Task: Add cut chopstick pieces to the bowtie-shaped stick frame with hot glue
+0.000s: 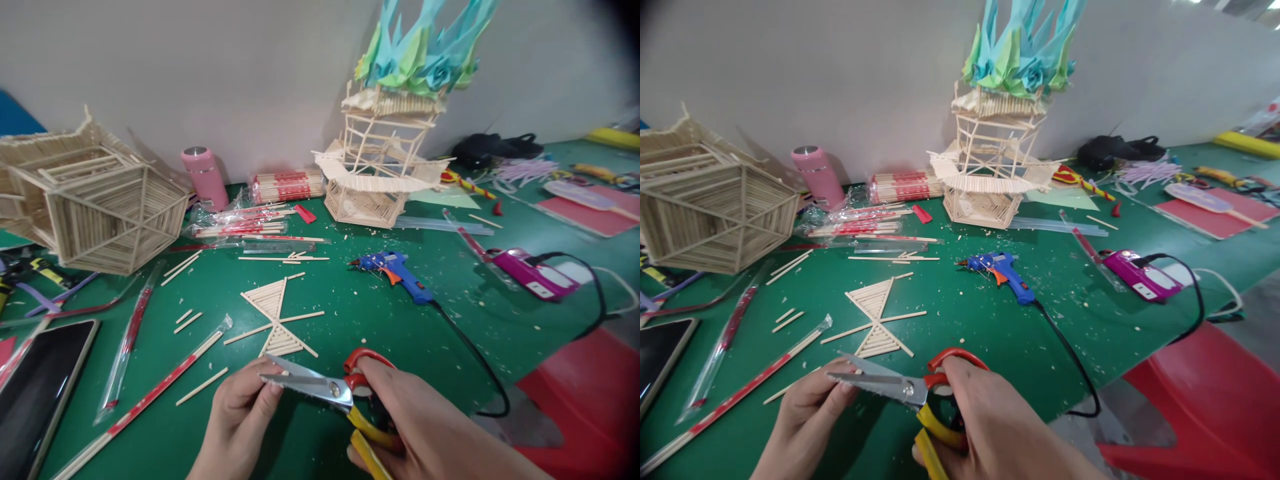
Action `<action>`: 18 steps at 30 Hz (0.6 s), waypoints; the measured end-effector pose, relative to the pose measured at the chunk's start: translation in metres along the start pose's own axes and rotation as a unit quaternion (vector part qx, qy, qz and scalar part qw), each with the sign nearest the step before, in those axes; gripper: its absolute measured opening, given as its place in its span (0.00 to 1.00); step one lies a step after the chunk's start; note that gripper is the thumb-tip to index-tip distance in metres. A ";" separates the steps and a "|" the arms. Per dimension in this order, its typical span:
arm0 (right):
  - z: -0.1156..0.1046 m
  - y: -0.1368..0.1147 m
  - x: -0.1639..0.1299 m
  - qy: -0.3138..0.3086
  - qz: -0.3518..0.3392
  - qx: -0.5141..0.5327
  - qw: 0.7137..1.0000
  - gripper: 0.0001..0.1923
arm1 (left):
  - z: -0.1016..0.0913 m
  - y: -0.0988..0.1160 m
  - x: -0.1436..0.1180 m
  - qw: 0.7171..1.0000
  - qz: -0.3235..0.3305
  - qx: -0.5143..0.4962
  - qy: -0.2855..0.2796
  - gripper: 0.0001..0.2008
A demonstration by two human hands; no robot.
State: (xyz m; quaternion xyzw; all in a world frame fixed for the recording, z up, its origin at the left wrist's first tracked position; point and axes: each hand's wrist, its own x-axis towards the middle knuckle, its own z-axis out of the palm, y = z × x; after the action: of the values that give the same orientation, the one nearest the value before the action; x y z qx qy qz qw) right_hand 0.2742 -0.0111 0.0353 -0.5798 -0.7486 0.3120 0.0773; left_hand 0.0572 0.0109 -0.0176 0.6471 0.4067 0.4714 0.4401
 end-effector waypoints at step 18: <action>0.002 -0.001 0.004 -0.056 -0.010 -0.014 0.998 0.14 | -0.005 0.011 0.005 0.997 0.052 0.057 -0.008 0.10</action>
State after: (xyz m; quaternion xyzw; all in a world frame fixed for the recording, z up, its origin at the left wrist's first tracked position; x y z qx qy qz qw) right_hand 0.2713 -0.0086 0.0332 -0.5547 -0.7621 0.3325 0.0300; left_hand 0.0549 0.0137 -0.0049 0.6953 0.3950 0.4646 0.3803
